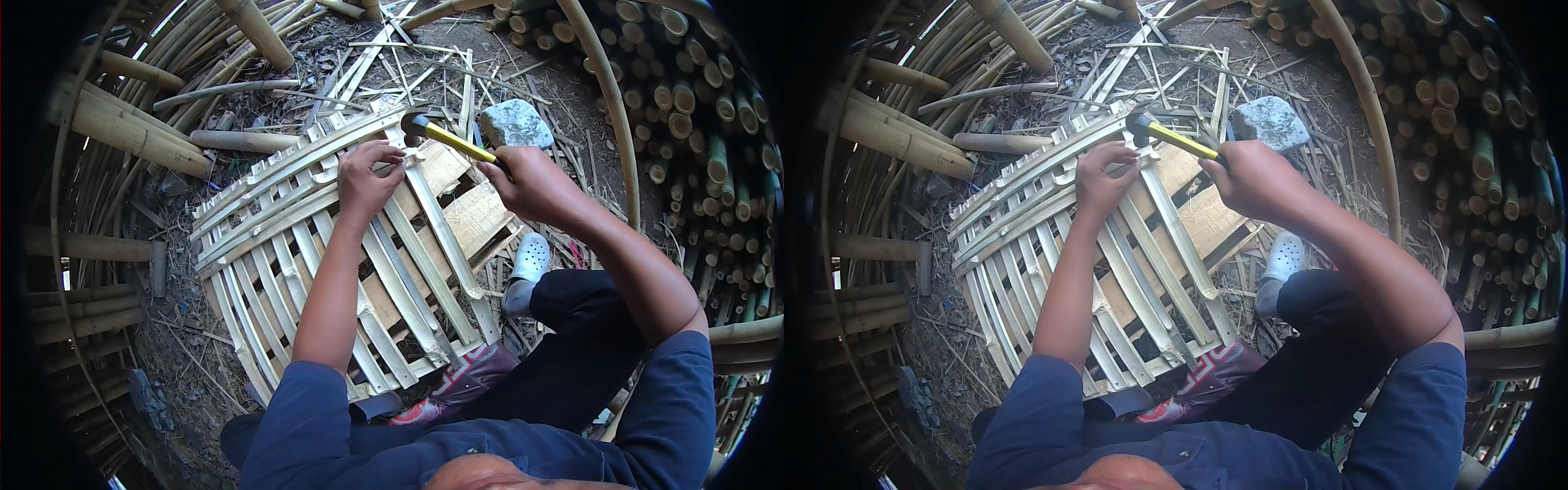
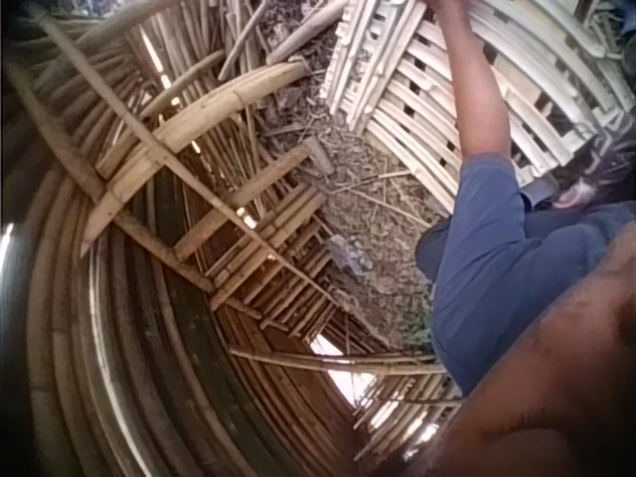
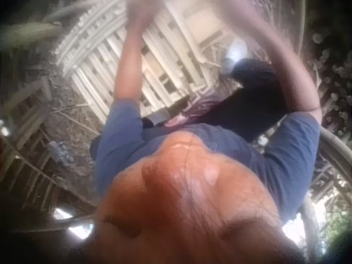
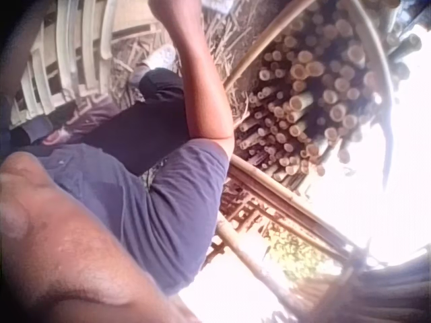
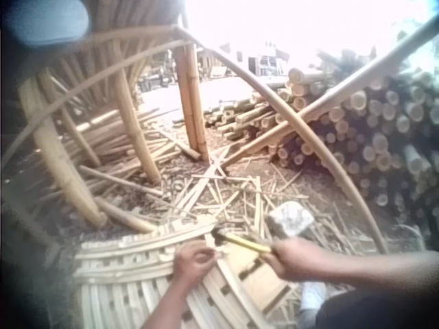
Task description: The person hammers small nails into thin bamboo strips using a hammer to assemble a grate-like panel.
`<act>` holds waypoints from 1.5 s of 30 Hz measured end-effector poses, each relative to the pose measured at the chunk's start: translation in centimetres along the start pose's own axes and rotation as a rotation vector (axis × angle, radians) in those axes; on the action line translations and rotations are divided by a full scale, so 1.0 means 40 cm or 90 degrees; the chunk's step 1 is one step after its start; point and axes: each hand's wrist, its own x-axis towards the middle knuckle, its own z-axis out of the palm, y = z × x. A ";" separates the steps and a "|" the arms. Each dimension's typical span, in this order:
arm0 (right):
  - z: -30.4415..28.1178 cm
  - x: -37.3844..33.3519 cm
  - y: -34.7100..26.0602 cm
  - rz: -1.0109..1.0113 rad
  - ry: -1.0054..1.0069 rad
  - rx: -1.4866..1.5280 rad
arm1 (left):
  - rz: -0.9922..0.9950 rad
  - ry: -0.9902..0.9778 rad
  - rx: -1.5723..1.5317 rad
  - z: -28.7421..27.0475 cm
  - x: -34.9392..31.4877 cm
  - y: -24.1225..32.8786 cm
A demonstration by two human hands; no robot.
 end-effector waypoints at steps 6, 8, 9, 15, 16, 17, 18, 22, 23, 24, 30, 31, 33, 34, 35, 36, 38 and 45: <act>0.004 -0.014 0.008 0.020 -0.004 -0.008 | 0.014 -0.002 -0.026 -0.001 -0.006 -0.001; 0.007 -0.015 0.015 0.021 0.002 -0.007 | 0.028 -0.007 -0.012 -0.002 -0.008 -0.002; 0.006 -0.015 0.017 0.023 0.002 -0.004 | 0.042 -0.010 0.000 0.000 -0.008 -0.003; 0.010 -0.012 0.016 0.014 0.017 0.020 | 0.063 0.011 -0.003 0.007 -0.008 -0.014; 0.010 -0.013 0.011 0.014 0.017 0.021 | 0.064 0.010 -0.003 0.007 -0.008 -0.015; 0.008 -0.015 0.003 0.012 0.012 0.031 | 0.068 0.008 0.010 0.007 -0.009 -0.015; 0.007 -0.017 -0.001 0.010 0.007 0.040 | 0.073 0.006 0.023 0.007 -0.009 -0.016; 0.030 -0.004 0.013 -0.014 0.003 0.015 | 0.057 -0.003 0.021 0.002 -0.006 -0.008; 0.036 -0.002 0.019 -0.022 -0.002 0.015 | 0.019 -0.009 0.018 -0.003 -0.003 0.012; 0.044 0.000 0.026 -0.029 -0.008 0.015 | -0.018 -0.016 0.016 -0.003 -0.001 0.026; 0.089 0.006 0.045 -0.140 0.075 0.039 | -0.061 -0.021 0.059 0.004 -0.002 0.011; 0.094 0.008 0.046 -0.141 0.075 0.038 | -0.061 -0.020 0.059 0.003 -0.002 0.008; 0.103 0.009 0.051 -0.175 0.090 0.059 | -0.075 -0.030 0.062 0.004 -0.001 0.013; 0.105 0.010 0.054 -0.175 0.090 0.058 | -0.075 -0.030 0.061 0.003 0.000 0.014; 0.106 0.011 0.054 -0.162 0.081 0.040 | -0.080 -0.034 0.049 0.004 0.001 0.013; 0.107 0.011 0.054 -0.149 0.073 0.023 | -0.084 -0.039 0.036 0.005 0.001 0.013; 0.110 0.009 0.041 -0.153 0.088 0.050 | -0.090 -0.037 0.036 0.006 -0.001 0.011; 0.140 0.031 0.049 -0.119 0.097 0.037 | -0.091 -0.022 0.024 0.005 -0.005 0.014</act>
